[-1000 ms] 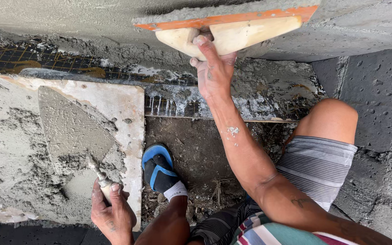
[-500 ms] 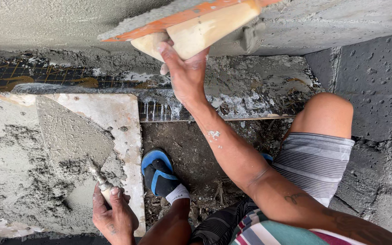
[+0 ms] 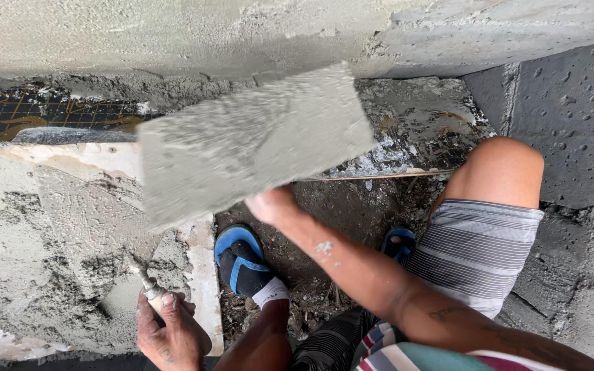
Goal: The person scoops wet cement from a board using a trowel and applies it to a vertical wall surface. They use a wooden float to spread and smooth the cement, repeatedly transferring material from the board to the wall to build up a plaster layer.
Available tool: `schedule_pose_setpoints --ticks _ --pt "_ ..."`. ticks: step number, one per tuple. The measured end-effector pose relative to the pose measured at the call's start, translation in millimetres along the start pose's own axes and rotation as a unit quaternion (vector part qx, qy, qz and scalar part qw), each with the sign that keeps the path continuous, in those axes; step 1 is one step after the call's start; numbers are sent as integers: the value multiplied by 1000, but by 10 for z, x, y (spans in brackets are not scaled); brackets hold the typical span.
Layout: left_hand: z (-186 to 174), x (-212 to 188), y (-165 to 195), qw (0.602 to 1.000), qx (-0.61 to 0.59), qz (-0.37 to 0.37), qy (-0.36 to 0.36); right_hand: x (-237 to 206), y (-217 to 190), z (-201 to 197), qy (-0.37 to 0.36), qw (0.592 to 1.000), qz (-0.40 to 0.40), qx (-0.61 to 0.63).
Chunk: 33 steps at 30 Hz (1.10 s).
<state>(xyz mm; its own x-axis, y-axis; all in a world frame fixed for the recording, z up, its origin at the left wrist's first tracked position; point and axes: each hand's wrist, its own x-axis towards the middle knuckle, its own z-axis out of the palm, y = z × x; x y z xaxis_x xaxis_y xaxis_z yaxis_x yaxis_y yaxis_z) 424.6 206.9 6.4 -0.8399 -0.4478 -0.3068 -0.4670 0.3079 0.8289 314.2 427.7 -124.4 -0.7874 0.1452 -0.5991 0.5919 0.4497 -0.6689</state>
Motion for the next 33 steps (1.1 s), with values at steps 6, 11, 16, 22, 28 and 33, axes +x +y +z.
schedule_pose_setpoints --ticks 6,11,16,22,28,33 --pt "-17 10 -54 999 -30 -8 -16 422 970 -933 110 877 86 461" --pt "23 69 -36 998 22 -20 -51 556 1315 -1587 116 713 31 691" --pt "60 73 3 998 4 -10 -67 919 1139 -1804 31 717 11 696" --pt "86 61 12 997 -4 -41 -63 927 825 -1680 37 721 -26 691" --pt "86 86 -5 997 -20 -43 -67 877 640 -1663 40 710 -28 703" --pt "82 87 -34 996 -21 -53 -68 863 576 -1598 35 697 -51 715"
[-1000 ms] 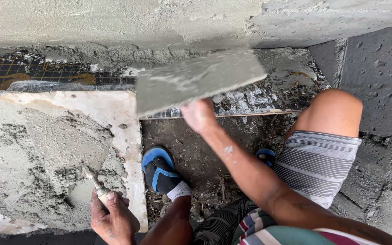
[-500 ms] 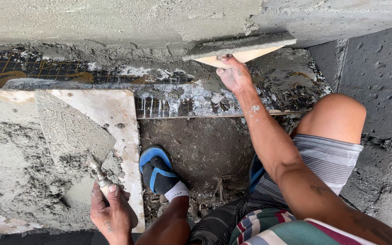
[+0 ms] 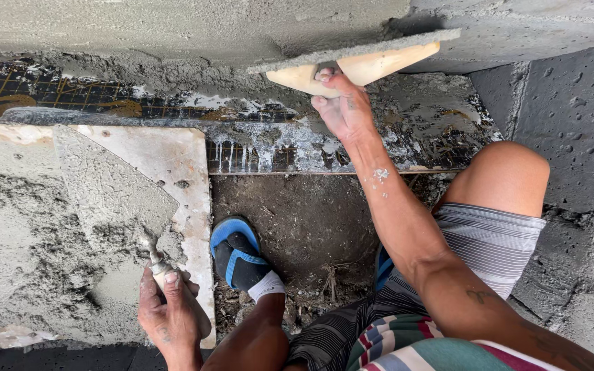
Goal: The person scoops wet cement from a board using a trowel and applies it to a vertical wall surface. They use a wooden float to spread and smooth the cement, repeatedly transferring material from the board to the wall to build up a plaster layer.
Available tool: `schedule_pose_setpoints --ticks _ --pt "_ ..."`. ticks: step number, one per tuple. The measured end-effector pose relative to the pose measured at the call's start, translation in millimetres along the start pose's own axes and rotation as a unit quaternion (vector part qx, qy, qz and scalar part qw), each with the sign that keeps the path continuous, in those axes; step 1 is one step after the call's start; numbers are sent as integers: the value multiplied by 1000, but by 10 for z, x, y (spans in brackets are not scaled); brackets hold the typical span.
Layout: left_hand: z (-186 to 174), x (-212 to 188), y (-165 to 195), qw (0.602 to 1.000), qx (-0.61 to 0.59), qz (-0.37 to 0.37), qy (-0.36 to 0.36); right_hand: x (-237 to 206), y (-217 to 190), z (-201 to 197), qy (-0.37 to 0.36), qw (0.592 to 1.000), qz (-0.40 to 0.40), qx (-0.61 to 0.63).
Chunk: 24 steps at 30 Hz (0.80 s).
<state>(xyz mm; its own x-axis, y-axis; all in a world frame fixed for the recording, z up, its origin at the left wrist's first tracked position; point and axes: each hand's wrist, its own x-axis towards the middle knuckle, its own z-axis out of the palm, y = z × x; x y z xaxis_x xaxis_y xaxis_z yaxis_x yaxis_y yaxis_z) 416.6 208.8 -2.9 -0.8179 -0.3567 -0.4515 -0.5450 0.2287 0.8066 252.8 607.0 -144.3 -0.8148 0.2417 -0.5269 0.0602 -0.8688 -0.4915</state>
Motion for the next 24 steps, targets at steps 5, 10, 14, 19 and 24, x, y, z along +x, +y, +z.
schedule_pose_setpoints --ticks 5,10,14,19,24 --pt "-28 -5 -8 1000 -16 9 -20 -50 33 212 -4 1000 -7 15" --pt "-34 -10 -5 1000 -17 -8 0 -141 30 519 13 999 -3 38" --pt "-39 -22 -23 999 -36 -11 2 -201 13 757 7 999 -5 42" --pt "-55 -30 -53 998 -59 -13 0 -275 36 999 8 999 -19 49" --pt "-63 -19 -58 998 -51 -25 1 -341 98 1265 -48 996 -43 67"
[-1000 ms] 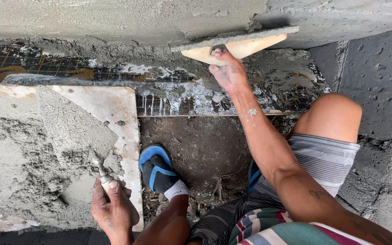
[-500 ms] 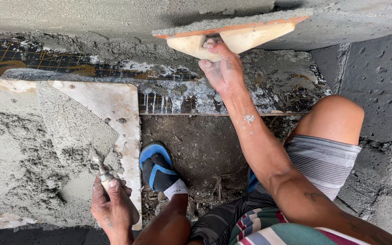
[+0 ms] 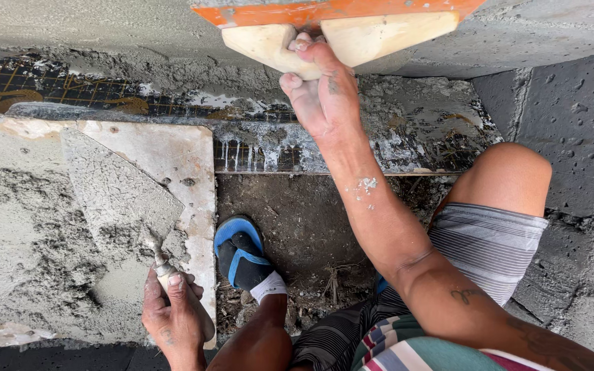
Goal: The person scoops wet cement from a board using a trowel and applies it to a vertical wall surface. They use a wooden float to spread and smooth the cement, repeatedly transferring material from the board to the wall to build up a plaster layer.
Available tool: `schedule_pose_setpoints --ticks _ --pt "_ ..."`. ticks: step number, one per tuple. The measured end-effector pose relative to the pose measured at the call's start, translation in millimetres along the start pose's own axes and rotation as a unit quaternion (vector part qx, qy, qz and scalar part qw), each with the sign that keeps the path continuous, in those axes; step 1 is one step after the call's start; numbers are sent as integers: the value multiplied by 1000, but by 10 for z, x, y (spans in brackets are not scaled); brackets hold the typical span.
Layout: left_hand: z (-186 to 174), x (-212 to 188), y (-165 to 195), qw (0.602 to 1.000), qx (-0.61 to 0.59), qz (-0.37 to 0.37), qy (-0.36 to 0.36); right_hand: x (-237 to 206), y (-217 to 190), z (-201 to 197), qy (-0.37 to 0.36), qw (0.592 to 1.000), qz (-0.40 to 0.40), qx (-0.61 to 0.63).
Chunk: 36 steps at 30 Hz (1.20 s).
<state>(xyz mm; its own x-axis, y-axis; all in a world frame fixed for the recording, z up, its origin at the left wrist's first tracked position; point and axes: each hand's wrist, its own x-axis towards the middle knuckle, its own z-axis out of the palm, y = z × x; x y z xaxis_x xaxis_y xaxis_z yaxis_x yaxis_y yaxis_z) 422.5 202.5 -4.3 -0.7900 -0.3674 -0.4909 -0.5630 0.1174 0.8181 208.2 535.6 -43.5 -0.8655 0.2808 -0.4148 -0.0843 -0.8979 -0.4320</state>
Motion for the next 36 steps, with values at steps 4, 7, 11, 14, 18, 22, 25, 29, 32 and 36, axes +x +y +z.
schedule_pose_setpoints --ticks 4,7,11,14,18,22,25,29,32,36 --pt "-15 9 -7 1000 -5 -3 -5 -94 77 270 -28 999 -14 -19" --pt "-33 4 -26 1000 -5 -4 -2 -206 108 471 -73 997 -20 -18" --pt "-40 -6 -49 1000 -5 -7 2 -357 235 726 -112 992 -41 -41" --pt "-28 3 -41 1000 -25 -5 -2 -597 505 783 -173 981 -65 -61" --pt "-34 8 -1 1000 -2 13 -8 -962 807 378 -204 979 -12 -3" --pt "-51 3 28 1000 4 16 2 -582 672 -409 2 996 85 -28" --pt "-60 6 35 999 47 2 12 -160 577 -902 143 978 129 -85" --pt "-59 12 33 1000 28 -10 9 259 632 -1142 118 983 138 -8" --pt "-66 24 25 1000 17 -10 7 445 642 -1058 28 992 120 22" --pt "-66 59 -9 1000 10 -20 12 533 630 -848 53 994 99 5"
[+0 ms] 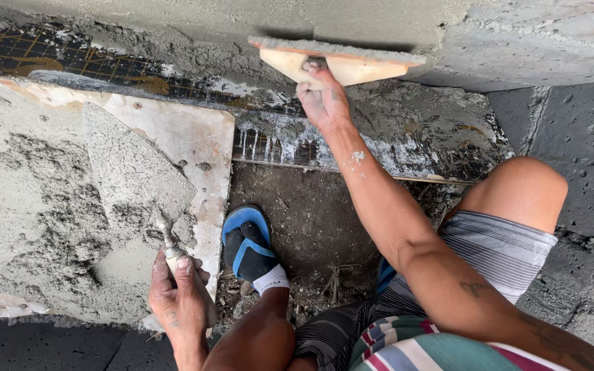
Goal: The person scoops wet cement from a board using a trowel and applies it to a vertical wall surface. They use a wooden float to spread and smooth the cement, repeatedly transferring material from the board to the wall to build up a plaster layer.
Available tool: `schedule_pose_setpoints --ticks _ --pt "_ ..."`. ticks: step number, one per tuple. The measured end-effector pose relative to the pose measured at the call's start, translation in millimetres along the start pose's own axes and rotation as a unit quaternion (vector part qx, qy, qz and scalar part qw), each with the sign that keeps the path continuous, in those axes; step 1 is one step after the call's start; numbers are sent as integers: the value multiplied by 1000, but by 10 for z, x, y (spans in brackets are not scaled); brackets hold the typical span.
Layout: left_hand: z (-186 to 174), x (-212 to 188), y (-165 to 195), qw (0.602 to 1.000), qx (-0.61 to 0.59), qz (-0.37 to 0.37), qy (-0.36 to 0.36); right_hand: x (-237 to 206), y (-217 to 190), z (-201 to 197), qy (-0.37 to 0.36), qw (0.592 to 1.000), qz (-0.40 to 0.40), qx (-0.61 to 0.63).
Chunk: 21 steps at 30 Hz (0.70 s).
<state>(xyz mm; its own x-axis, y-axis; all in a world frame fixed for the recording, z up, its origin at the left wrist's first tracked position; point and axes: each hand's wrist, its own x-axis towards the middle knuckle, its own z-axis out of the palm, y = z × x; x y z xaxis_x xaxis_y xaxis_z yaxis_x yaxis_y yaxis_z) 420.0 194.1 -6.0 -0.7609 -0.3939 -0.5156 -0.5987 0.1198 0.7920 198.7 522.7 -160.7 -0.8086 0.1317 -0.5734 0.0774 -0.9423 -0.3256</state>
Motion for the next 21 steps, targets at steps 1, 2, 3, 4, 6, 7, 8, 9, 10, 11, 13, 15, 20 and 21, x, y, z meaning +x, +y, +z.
schedule_pose_setpoints --ticks 1,2,3,4,6,7,8,9,10,11,13,15,20,21 --pt "1 14 -8 1000 -7 -1 0 0 -5 66 -2 1000 -6 8" --pt "3 18 -16 1000 -14 -3 0 -16 -4 124 -9 1000 -10 5" --pt "-4 19 -22 1000 -18 -8 1 -48 21 165 -13 1000 -11 3" --pt "-7 19 -26 1000 -15 -5 -4 -69 26 204 -18 1000 -14 1" --pt "-21 10 -26 1000 -9 -1 -13 -108 38 258 -35 999 -14 3" --pt "-26 8 -24 1000 -12 -1 -13 -108 47 282 -44 999 -13 5" --pt "-29 1 -22 1000 -16 -2 -13 -107 52 297 -42 999 -16 8" --pt "-29 -6 -21 1000 -19 -4 -14 -110 54 299 -38 999 -19 11" --pt "-29 -11 -21 1000 -19 1 -9 -104 56 302 -33 999 -22 13" --pt "-27 -16 -22 1000 -19 5 -6 -102 57 301 -38 999 -22 13" --pt "-22 -28 -32 1000 -5 7 -1 -113 48 297 -48 999 -19 12" --pt "-30 -42 -47 1000 23 4 4 -146 26 315 -74 997 -16 20" --pt "-57 -96 -87 999 9 -35 0 -350 -125 479 -103 995 -5 7" --pt "-57 -108 -91 999 16 -50 -3 -397 -178 534 -117 993 -1 6"
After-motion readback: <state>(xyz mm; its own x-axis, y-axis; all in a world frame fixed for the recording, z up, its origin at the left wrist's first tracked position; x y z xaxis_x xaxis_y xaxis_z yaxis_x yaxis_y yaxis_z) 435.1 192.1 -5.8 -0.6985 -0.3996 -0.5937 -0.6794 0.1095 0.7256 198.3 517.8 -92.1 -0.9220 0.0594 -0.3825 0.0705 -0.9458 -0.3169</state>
